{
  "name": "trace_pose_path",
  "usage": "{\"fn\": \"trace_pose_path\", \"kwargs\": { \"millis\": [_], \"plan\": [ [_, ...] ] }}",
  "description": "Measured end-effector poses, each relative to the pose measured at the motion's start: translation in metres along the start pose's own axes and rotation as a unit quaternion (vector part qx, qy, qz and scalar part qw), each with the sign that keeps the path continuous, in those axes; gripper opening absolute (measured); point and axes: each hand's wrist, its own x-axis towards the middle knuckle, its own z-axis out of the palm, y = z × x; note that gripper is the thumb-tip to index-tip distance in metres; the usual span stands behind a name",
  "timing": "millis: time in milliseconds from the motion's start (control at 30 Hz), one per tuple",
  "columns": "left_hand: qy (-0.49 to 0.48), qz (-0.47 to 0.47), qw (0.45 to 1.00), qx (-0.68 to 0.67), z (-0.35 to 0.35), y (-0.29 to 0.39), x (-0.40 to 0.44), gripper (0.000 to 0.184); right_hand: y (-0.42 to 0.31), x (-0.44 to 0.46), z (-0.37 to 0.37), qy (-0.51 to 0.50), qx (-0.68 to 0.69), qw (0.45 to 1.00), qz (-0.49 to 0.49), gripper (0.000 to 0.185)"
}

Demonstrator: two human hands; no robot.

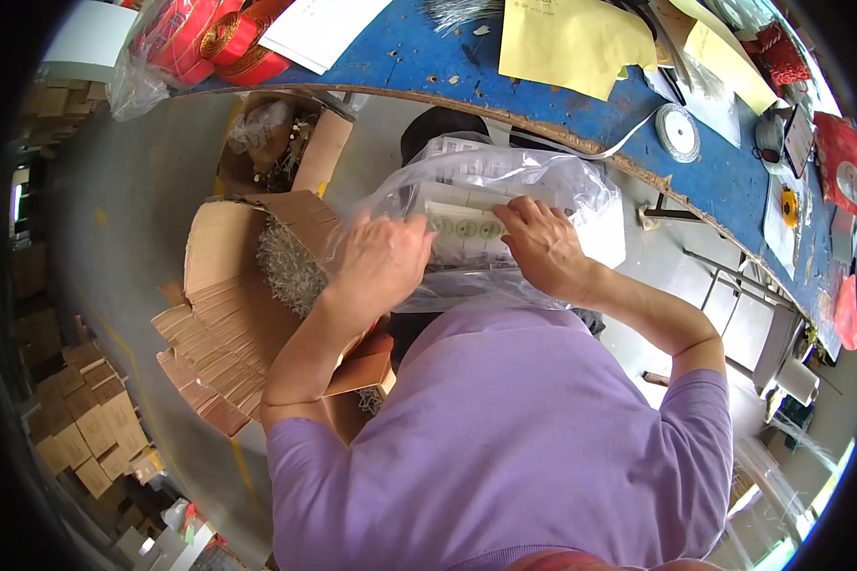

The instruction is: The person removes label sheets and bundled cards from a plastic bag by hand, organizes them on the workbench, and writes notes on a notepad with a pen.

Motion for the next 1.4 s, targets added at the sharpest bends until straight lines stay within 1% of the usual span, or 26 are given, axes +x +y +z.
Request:
{"fn": "trace_pose_path", "kwargs": {
  "millis": [100,200,300,367,400,467,533,567,600,633,667,700,733,767,800,833,900,933,967,1000,1033,1067,1100,1133,1367,1400],
  "plan": [
    [0.004,-0.015,1.000,-0.011,-0.003,0.000,0.005,0.020,-0.002,-0.008,-0.005,-0.042,0.001,0.999,-0.012,0.034],
    [0.024,-0.011,0.998,-0.052,-0.002,-0.001,0.011,0.020,-0.010,-0.002,-0.010,-0.105,0.043,0.994,0.008,0.023],
    [0.065,0.006,0.993,-0.095,-0.004,0.001,0.018,0.023,-0.012,0.007,-0.007,-0.160,0.082,0.984,0.013,0.024],
    [0.097,0.025,0.987,-0.126,-0.005,-0.002,0.022,0.027,-0.010,0.007,-0.007,-0.142,0.090,0.986,0.001,0.022],
    [0.095,0.009,0.978,-0.184,-0.009,-0.004,0.023,0.029,-0.009,0.008,-0.009,-0.132,0.094,0.987,-0.005,0.022],
    [0.092,-0.017,0.950,-0.298,-0.020,-0.009,0.027,0.033,-0.004,0.006,-0.026,-0.066,0.111,0.991,-0.013,0.022],
    [0.081,-0.032,0.866,-0.492,-0.014,-0.030,0.034,0.039,0.001,0.004,-0.053,0.004,0.118,0.993,-0.009,0.020],
    [0.073,-0.034,0.809,-0.582,-0.014,-0.041,0.037,0.042,0.007,0.006,-0.076,-0.023,0.142,0.990,-0.007,0.027],
    [0.054,-0.018,0.782,-0.620,-0.021,-0.044,0.040,0.053,0.011,0.007,-0.095,0.004,0.192,0.981,-0.026,0.030],
    [0.042,0.030,0.734,-0.678,-0.020,-0.045,0.047,0.056,0.016,0.008,-0.110,0.032,0.239,0.969,-0.047,0.033],
    [0.028,0.080,0.680,-0.728,-0.014,-0.046,0.055,0.059,0.025,0.012,-0.121,0.017,0.303,0.952,-0.038,0.037],
    [0.013,0.130,0.622,-0.772,-0.011,-0.047,0.062,0.062,0.012,0.018,-0.141,0.017,0.418,0.908,0.001,0.035],
    [0.004,0.134,0.571,-0.810,-0.008,-0.034,0.069,0.071,0.015,0.025,-0.145,0.027,0.461,0.887,0.018,0.036],
    [-0.014,0.219,0.534,-0.817,0.006,-0.030,0.080,0.076,0.020,0.035,-0.146,0.036,0.505,0.862,0.033,0.036],
    [-0.023,0.236,0.512,-0.826,0.005,-0.016,0.087,0.076,0.012,0.047,-0.149,0.073,0.533,0.843,0.018,0.037],
    [-0.032,0.251,0.491,-0.834,0.003,0.001,0.094,0.075,0.014,0.058,-0.146,0.078,0.539,0.838,0.016,0.038],
    [0.059,0.169,0.453,-0.873,-0.012,0.034,0.096,0.072,0.023,0.083,-0.127,0.107,0.496,0.862,0.014,0.038],
    [0.054,0.147,0.455,-0.877,-0.012,0.033,0.101,0.070,0.028,0.091,-0.115,0.115,0.492,0.863,0.022,0.037],
    [0.070,0.138,0.461,-0.874,-0.010,0.032,0.103,0.070,0.032,0.097,-0.108,0.124,0.487,0.864,0.031,0.037],
    [0.086,0.130,0.466,-0.871,-0.006,0.032,0.103,0.070,0.026,0.098,-0.104,0.147,0.448,0.881,0.032,0.033],
    [0.101,0.121,0.470,-0.868,-0.001,0.032,0.103,0.070,0.026,0.101,-0.096,0.127,0.450,0.883,0.048,0.032],
    [0.100,0.110,0.459,-0.876,0.005,0.028,0.102,0.068,0.026,0.098,-0.093,0.154,0.366,0.917,0.046,0.033],
    [0.106,0.107,0.463,-0.873,0.008,0.026,0.100,0.067,0.017,0.094,-0.095,0.180,0.280,0.942,0.045,0.034],
    [0.112,0.102,0.468,-0.871,0.011,0.023,0.097,0.066,0.008,0.091,-0.098,0.170,0.267,0.946,0.063,0.037],
    [0.126,0.103,0.459,-0.873,0.019,0.011,0.091,0.061,-0.006,0.085,-0.087,0.226,0.228,0.947,0.000,0.040],
    [0.129,0.106,0.459,-0.873,0.020,0.011,0.092,0.061,-0.009,0.083,-0.087,0.238,0.209,0.948,0.003,0.039]
  ]
}}
